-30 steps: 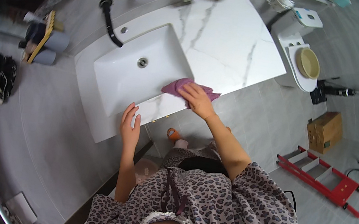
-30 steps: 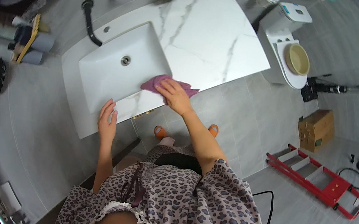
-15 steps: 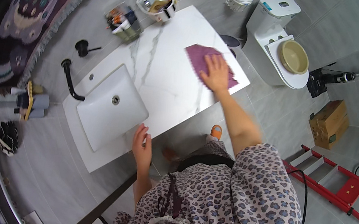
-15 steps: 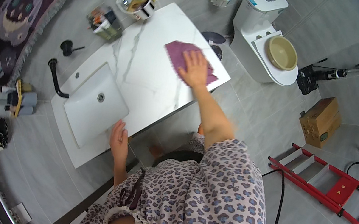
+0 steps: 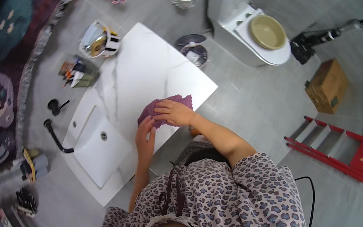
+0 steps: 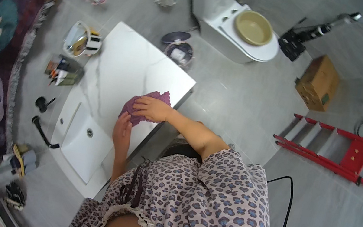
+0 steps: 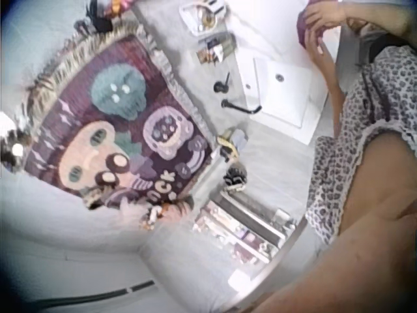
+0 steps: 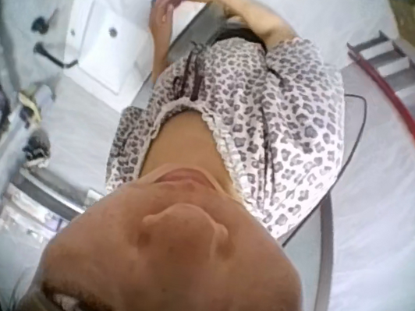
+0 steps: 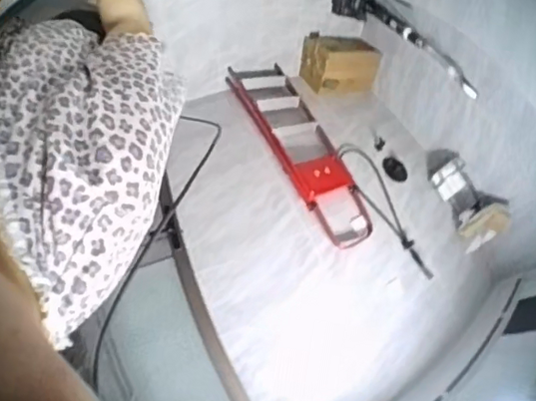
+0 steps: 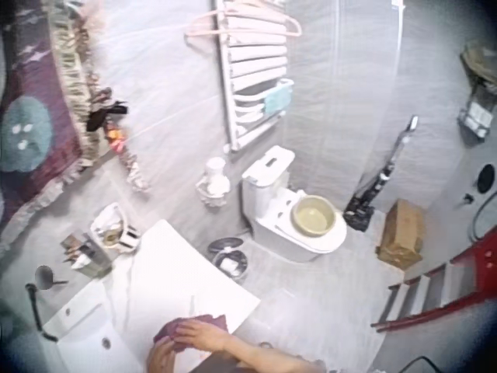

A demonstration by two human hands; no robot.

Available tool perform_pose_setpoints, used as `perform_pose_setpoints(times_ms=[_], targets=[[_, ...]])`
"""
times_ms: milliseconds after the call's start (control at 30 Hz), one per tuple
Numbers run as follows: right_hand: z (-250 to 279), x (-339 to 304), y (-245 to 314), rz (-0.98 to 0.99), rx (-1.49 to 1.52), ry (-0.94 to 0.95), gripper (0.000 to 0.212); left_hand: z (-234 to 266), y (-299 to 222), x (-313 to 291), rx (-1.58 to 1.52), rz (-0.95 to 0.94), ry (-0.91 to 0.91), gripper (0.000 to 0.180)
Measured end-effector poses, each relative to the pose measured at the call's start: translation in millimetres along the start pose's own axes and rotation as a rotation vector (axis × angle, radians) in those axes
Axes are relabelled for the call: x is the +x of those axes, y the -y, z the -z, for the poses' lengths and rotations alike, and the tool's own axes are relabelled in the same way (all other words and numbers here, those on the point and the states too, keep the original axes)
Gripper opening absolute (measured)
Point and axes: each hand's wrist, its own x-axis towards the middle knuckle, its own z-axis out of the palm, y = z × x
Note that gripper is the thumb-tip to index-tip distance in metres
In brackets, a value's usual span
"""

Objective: The person sits on the floor and organizes items inside a bathroom cabinet, wiping boxes and arranging them. They then move to the sink, fill a basin with water, and wash a purple cloth.

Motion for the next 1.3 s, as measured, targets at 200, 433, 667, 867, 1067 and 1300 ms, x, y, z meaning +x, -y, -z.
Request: perform_pose_setpoints(times_ms=[200, 433, 667, 867, 1067, 1300], targets=[[88, -69, -38, -0.436, -0.22, -0.138, 0.049, -60, -34, 79, -0.129, -0.114, 0.171, 0.027], [172, -196, -77, -1.307, 0.63, -0.911, 0.04, -183, -108, 120, -0.346, -0.052, 0.498, 0.045], [275, -255, -65, -1.171, 1.23, -1.14, 0.033, -348, -216, 144, -0.773, 0.526, 0.615, 0.058], [351, -330, -95, -1.248, 0.478, -0.437, 0.05, -478, -281, 182, -1.255, 0.948, 0.552, 0.043], [397, -417, -162, -1.404, 0.742, -0.615, 0.033, -625, -221, 219, -1.183, 0.908, 0.37, 0.026], [410, -560, -243, -1.622, 0.77, -0.755, 0.024, -778, -136, 280, -0.942, 1.028, 0.104, 0.032]])
